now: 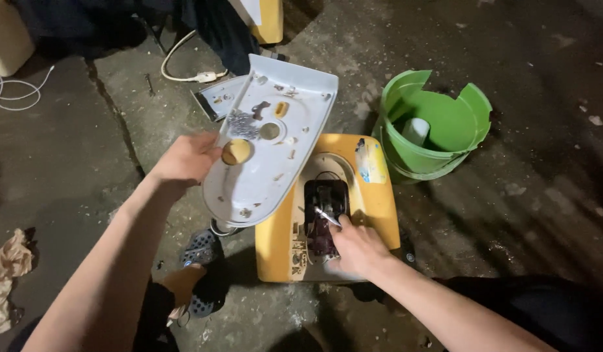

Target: The person is repairing a yellow appliance, likely a rice cooker, by manipulating its internal components. They use a screwdriver to remove and reattach parts of the appliance's lid, handling the lid and internal mechanisms by hand.

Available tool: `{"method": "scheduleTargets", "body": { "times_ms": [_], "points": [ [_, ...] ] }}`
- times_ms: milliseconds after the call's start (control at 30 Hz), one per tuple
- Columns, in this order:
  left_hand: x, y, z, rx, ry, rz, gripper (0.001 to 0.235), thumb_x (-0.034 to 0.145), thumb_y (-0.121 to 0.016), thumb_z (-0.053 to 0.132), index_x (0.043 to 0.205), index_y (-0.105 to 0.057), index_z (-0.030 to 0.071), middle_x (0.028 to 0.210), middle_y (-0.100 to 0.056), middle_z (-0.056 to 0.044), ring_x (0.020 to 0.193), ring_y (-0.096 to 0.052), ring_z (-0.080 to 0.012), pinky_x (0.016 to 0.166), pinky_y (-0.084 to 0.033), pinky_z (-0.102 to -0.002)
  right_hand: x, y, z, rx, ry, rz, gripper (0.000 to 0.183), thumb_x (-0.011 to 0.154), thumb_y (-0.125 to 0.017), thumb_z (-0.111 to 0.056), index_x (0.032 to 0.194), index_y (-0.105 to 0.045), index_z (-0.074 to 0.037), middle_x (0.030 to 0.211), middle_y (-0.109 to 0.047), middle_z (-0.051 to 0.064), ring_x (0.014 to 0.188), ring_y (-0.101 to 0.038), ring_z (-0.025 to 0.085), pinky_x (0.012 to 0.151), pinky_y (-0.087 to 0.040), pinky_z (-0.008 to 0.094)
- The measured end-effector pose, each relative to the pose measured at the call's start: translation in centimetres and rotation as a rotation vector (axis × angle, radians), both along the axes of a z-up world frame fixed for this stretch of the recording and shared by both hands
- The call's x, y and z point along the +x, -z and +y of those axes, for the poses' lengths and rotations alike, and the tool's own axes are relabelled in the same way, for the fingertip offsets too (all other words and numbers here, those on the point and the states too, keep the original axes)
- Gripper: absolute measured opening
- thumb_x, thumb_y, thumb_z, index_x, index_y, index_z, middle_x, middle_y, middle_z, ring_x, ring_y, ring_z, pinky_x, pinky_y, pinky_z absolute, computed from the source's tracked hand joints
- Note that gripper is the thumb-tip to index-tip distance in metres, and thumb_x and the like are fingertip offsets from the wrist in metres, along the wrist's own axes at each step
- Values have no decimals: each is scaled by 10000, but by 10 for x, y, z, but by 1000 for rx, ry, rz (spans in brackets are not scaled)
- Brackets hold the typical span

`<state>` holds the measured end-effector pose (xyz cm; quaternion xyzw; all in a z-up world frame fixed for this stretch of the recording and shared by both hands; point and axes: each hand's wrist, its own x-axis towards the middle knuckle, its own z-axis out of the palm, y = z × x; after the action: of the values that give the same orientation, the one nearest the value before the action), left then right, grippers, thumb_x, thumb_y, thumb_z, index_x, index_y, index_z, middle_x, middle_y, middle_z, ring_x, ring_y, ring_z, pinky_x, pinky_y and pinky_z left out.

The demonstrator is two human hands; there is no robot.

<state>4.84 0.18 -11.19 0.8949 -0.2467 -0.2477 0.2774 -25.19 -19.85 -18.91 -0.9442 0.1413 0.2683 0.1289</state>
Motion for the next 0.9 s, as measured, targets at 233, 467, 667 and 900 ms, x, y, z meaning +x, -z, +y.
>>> {"method": "scheduleTargets", "body": {
  "times_ms": [233, 467, 667, 900],
  "points": [
    [-35, -49, -7, 10, -41, 68, 547, 973, -624, 350, 1478, -570, 149, 1416, -645, -48, 1365, -548, -204, 1135, -427, -414, 6, -2, -5, 17, 137, 14, 899, 778, -859, -461, 1512, -476, -112, 1448, -485, 134, 1132, -665, 505, 1002, -544, 626],
    [-57, -68, -10, -128, 27, 95, 513, 988, -587, 227, 1473, -559, 63, 1402, -637, -170, 1363, -553, -327, 1122, -437, -492, 7, 3, -16, 21, 163, 38, 817, 723, -875, -531, 1364, -614, -97, 1319, -651, 130, 1133, -696, 434, 957, -582, 562],
    [-81, -81, -15, -179, 20, 189, 514, 1002, -556, 250, 1503, -541, 140, 1293, -724, -101, 1290, -631, -268, 1066, -495, -452, 29, -30, -59, 619, 922, -387, 533, 860, -694, -446, 1186, -635, -29, 1030, -618, 168, 814, -632, 386, 653, -534, 437],
    [-108, -67, -31, -199, -111, 154, 522, 983, -564, 301, 1476, -559, 131, 1292, -719, -149, 1295, -611, -363, 1097, -456, -529, 16, -132, -13, 1008, 1077, -617, 515, 1018, -616, -470, 987, -580, 43, 857, -365, 59, 478, -504, 253, 357, -412, 317]
  ]
}}
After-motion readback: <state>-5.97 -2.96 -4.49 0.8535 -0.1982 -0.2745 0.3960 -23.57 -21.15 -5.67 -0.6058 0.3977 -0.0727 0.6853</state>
